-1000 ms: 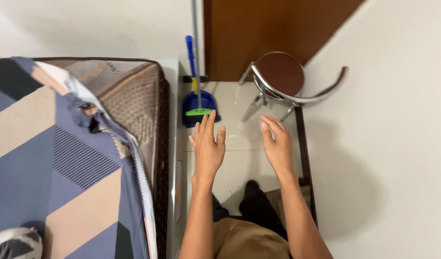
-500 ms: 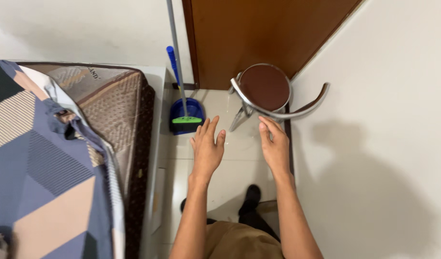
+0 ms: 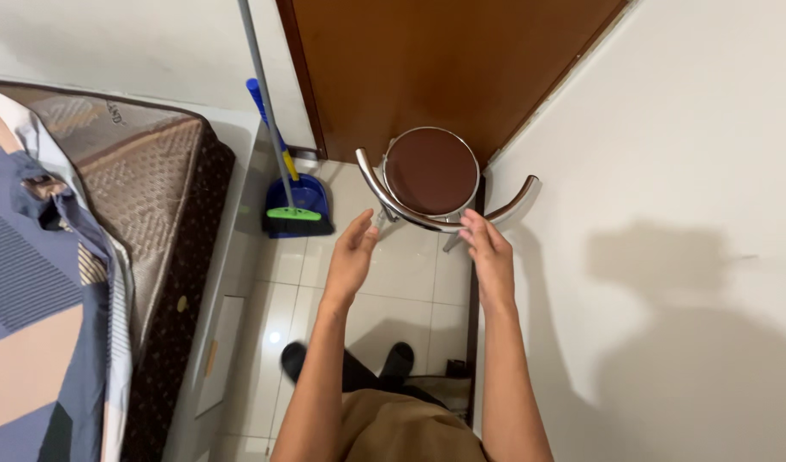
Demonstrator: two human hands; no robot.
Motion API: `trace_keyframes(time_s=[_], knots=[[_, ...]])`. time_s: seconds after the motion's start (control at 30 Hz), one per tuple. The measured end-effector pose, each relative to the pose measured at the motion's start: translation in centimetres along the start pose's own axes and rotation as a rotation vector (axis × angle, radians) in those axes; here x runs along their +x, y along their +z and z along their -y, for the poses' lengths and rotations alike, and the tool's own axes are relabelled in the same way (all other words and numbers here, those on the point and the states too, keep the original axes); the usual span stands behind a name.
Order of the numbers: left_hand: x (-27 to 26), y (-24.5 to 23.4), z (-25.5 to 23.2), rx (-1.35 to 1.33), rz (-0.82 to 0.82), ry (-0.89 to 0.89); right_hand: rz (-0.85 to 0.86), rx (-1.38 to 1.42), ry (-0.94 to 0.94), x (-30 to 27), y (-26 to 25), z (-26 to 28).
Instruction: The person arranges a pillow and a bolster pillow on the bed, places a remote control into a wall holder, pushes a chair under the desk, lays down a floor mat, and tucks the bedsheet over the mattress.
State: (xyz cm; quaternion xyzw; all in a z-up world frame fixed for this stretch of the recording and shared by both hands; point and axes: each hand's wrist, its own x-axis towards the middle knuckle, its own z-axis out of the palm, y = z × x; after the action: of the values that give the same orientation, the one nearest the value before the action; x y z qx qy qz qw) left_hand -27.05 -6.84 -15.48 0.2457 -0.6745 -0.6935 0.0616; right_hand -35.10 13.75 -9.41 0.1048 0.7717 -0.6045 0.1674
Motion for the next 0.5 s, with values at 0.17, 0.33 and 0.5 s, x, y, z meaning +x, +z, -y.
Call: trace_keyframes(time_s=[0.17, 0.33, 0.5], knots=[[1.7, 1.4, 2.0, -0.193, -0.003, -0.330, 0.080, 0.246, 0.137, 2.9, -2.6, -4.8], [4.7, 2.2, 6.6, -0.845, -0.030, -0.464, 0.144, 0.546, 0.311, 5.9, -2.5, -8.4], [8.5, 3.0, 10.3, -1.017, -0.075, -0.523, 0.174, 0.556, 0.425, 8.9, -2.1, -9.2]])
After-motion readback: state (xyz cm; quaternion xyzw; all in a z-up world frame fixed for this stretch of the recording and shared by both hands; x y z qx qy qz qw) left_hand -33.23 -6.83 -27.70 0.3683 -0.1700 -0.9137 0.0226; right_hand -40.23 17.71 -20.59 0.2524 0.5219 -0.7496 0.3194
